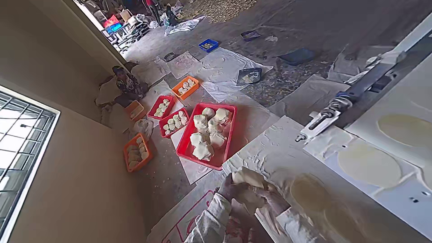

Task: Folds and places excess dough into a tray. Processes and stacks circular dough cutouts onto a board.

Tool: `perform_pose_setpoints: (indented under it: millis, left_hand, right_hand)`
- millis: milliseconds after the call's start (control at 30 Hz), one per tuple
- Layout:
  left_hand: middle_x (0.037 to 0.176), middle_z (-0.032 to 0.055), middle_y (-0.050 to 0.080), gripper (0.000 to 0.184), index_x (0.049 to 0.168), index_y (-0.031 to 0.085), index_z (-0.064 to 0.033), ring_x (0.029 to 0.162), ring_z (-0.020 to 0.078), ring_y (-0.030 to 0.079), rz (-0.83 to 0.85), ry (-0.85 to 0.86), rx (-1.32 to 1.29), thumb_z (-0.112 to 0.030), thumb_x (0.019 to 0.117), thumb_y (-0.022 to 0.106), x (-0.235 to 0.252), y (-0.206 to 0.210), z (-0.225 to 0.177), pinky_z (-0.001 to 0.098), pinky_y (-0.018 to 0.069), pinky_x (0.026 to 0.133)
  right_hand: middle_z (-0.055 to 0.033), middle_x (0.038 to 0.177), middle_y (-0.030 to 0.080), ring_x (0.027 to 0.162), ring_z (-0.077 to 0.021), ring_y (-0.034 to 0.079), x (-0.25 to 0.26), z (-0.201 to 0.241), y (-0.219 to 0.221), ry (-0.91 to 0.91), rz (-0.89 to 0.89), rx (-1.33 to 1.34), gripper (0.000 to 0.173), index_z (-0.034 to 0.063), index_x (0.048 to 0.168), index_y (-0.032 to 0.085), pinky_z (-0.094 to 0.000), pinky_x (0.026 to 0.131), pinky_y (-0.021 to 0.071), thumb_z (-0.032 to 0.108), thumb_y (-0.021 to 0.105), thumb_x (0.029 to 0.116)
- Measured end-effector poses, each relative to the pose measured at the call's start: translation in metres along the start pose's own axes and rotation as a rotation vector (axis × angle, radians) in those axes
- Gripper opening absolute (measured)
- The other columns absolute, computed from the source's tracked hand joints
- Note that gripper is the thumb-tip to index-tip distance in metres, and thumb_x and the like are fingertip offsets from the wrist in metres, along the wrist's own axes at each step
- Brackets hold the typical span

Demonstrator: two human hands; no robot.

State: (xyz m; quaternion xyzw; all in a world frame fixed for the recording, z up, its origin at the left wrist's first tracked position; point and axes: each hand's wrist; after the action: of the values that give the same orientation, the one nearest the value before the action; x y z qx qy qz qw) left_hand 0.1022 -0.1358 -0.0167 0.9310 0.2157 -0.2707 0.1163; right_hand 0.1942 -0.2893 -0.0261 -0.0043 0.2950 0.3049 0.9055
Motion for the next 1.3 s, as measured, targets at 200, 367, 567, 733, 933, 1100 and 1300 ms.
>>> perform_pose_setpoints:
  millis: [200, 367, 567, 733, 933, 1100, 1300]
  left_hand:
    - [0.119, 0.0240, 0.067, 0.067, 0.136, 0.052, 0.0078, 0.109, 0.0274, 0.068, -0.106, 0.080, 0.076, -0.016, 0.0807, 0.081, 0.127, -0.117, -0.044, 0.0444, 0.0539, 0.100]
    - [0.133, 0.0278, 0.061, 0.070, 0.141, 0.050, 0.0063, 0.126, 0.0357, 0.060, -0.106, 0.013, 0.376, -0.023, 0.0850, 0.080, 0.228, -0.174, -0.061, 0.0509, 0.0449, 0.111]
    - [0.151, 0.0287, 0.046, 0.071, 0.150, 0.041, 0.0068, 0.143, 0.0384, 0.044, -0.083, -0.193, 0.641, -0.021, 0.0925, 0.073, 0.281, -0.182, -0.084, 0.0484, 0.0318, 0.120]
    - [0.148, 0.0289, 0.049, 0.081, 0.148, 0.042, 0.0078, 0.140, 0.0374, 0.048, -0.025, -0.136, 0.671, -0.027, 0.0856, 0.081, 0.290, -0.197, -0.062, 0.0476, 0.0345, 0.119]
    - [0.141, 0.0286, 0.055, 0.077, 0.145, 0.044, 0.0068, 0.133, 0.0367, 0.054, -0.079, -0.126, 0.712, -0.024, 0.0861, 0.083, 0.286, -0.194, -0.053, 0.0489, 0.0408, 0.114]
    - [0.144, 0.0327, 0.050, 0.093, 0.152, 0.032, 0.0070, 0.131, 0.0419, 0.054, -0.117, 0.017, 0.760, -0.013, 0.0804, 0.087, 0.287, -0.195, -0.035, 0.0520, 0.0452, 0.110]
    - [0.155, 0.0346, 0.035, 0.100, 0.156, 0.029, 0.0034, 0.145, 0.0480, 0.036, -0.143, 0.236, 0.935, -0.006, 0.0750, 0.087, 0.289, -0.196, -0.036, 0.0597, 0.0284, 0.120]
  right_hand:
    - [-0.0107, 0.108, 0.069, 0.094, -0.0117, 0.068, 0.146, 0.057, 0.097, 0.042, 0.038, -0.091, 0.043, -0.0034, 0.126, 0.058, -0.0300, 0.084, 0.0581, 0.001, 0.074, 0.0865]
    - [-0.0187, 0.121, 0.066, 0.107, -0.0200, 0.066, 0.256, 0.043, 0.128, 0.042, -0.066, -0.238, 0.053, -0.0061, 0.133, 0.055, -0.0376, 0.094, 0.0547, 0.009, 0.078, 0.0870]
    - [-0.0292, 0.140, 0.056, 0.133, -0.0366, 0.053, 0.308, 0.042, 0.149, 0.150, -0.287, -0.528, 0.068, -0.0083, 0.142, 0.050, -0.0470, 0.115, 0.0394, 0.019, 0.080, 0.0871]
    - [-0.0293, 0.158, 0.038, 0.148, -0.0375, 0.037, 0.257, 0.132, 0.167, 0.356, -0.131, -0.715, 0.068, -0.0087, 0.154, 0.032, -0.0465, 0.121, 0.0280, 0.013, 0.066, 0.0995]
    - [-0.0266, 0.159, 0.037, 0.148, -0.0350, 0.039, 0.256, 0.119, 0.165, 0.319, -0.079, -0.860, 0.070, -0.0086, 0.155, 0.030, -0.0437, 0.122, 0.0294, 0.014, 0.065, 0.0987]
    - [-0.0221, 0.167, 0.026, 0.154, -0.0315, 0.029, 0.219, 0.104, 0.147, 0.182, -0.084, -0.850, 0.070, -0.0031, 0.160, 0.022, -0.0427, 0.125, 0.0249, 0.017, 0.058, 0.1034]
    - [-0.0154, 0.140, 0.061, 0.136, -0.0310, 0.054, 0.142, -0.014, 0.098, -0.498, -0.625, -0.889, 0.046, 0.0025, 0.137, 0.062, -0.0422, 0.116, 0.0423, 0.021, 0.063, 0.0951]
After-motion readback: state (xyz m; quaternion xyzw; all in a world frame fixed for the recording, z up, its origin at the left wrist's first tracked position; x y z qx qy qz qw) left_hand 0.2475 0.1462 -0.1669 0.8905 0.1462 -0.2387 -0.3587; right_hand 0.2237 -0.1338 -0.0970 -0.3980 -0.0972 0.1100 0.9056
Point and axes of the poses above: each hand's wrist, its own x-axis towards the middle knuckle, its own y-axis out of the palm, z = x × y
